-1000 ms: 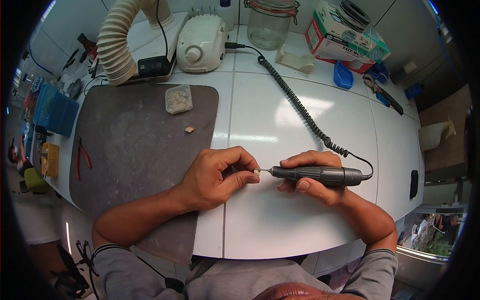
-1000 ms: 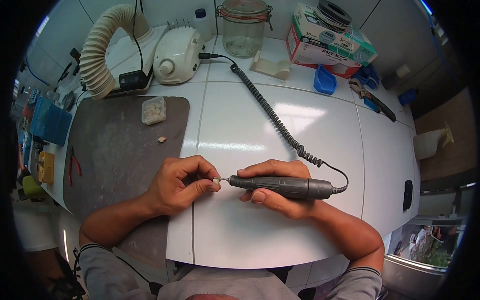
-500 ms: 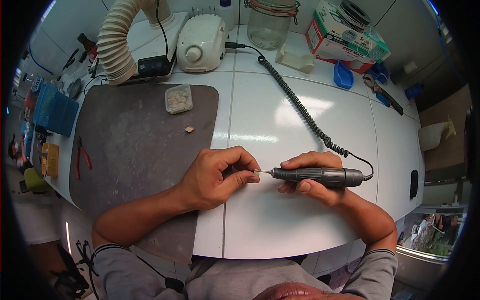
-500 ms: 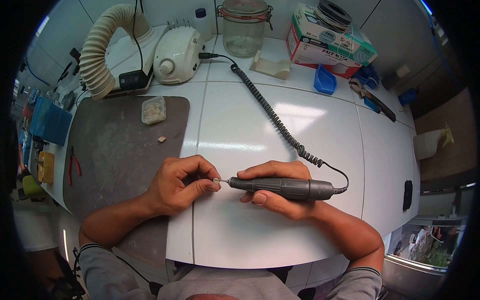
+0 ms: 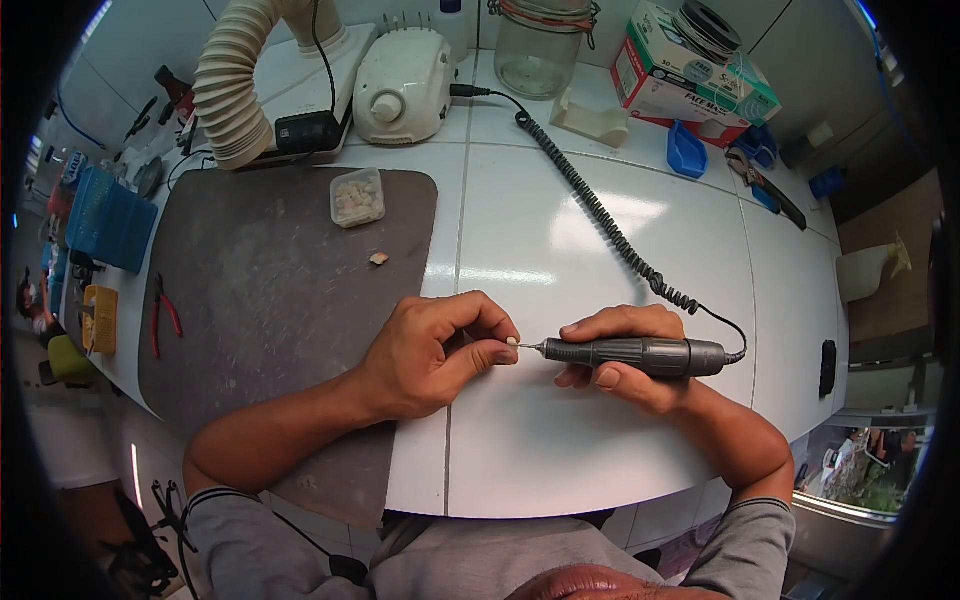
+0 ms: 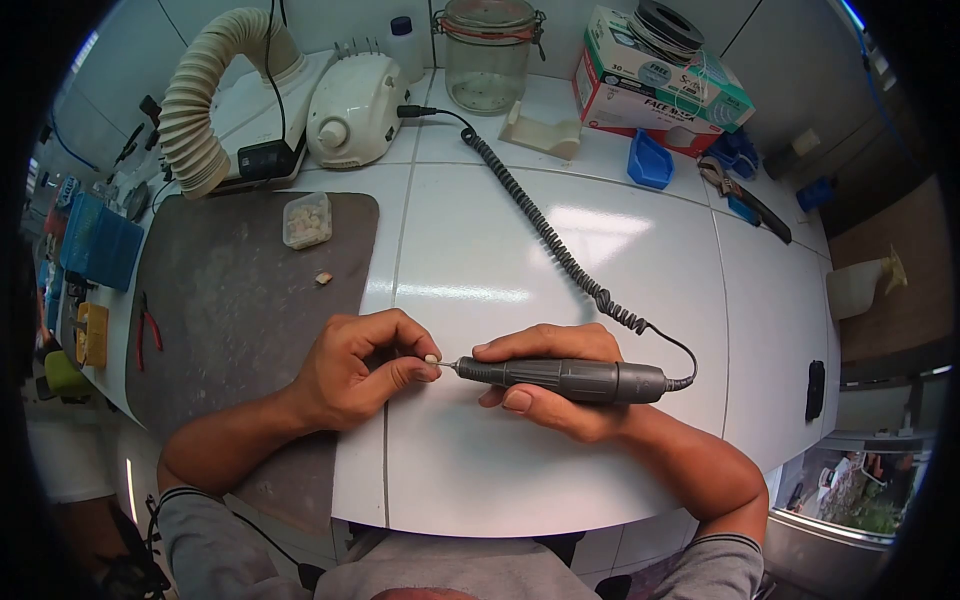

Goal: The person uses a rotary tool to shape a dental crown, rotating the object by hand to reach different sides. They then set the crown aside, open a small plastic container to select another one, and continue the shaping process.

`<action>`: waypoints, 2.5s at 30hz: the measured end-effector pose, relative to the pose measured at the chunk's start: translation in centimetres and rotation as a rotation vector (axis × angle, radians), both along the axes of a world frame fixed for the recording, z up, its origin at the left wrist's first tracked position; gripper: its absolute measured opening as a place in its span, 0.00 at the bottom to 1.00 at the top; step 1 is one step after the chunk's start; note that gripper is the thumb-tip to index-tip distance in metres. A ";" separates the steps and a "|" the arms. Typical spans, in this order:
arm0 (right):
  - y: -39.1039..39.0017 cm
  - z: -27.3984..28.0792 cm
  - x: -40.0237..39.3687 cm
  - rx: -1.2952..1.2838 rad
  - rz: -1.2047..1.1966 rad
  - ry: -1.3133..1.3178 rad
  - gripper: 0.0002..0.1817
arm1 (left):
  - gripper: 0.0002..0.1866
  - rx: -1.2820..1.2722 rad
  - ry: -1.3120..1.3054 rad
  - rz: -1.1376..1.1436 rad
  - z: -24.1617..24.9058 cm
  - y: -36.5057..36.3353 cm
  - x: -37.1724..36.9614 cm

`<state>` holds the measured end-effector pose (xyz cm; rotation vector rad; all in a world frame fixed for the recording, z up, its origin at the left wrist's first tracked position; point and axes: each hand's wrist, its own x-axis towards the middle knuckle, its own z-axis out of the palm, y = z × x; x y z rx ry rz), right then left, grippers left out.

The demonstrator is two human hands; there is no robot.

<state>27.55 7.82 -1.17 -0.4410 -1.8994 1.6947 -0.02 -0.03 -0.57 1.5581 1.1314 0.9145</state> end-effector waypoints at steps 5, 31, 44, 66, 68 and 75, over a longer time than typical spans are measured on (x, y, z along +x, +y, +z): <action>0.1 0.1 0.1 -0.012 0.003 -0.005 0.22 | 0.06 -0.003 -0.002 0.002 0.1 0.0 0.0; -0.1 -0.2 -0.1 0.014 -0.023 0.000 0.21 | 0.06 0.025 0.006 -0.010 0.0 0.0 0.0; 0.0 0.0 0.0 0.017 -0.005 -0.016 0.22 | 0.05 0.041 0.032 -0.020 0.1 0.0 -0.1; 0.0 0.0 -0.1 0.009 -0.006 -0.013 0.21 | 0.06 -0.020 0.009 -0.021 0.1 0.0 -0.1; 0.0 0.1 -0.2 0.015 -0.011 -0.031 0.21 | 0.06 -0.031 -0.007 -0.021 0.1 0.0 -0.1; -0.1 0.0 -0.1 0.002 -0.009 -0.028 0.21 | 0.05 -0.062 -0.007 -0.024 0.0 0.0 -0.1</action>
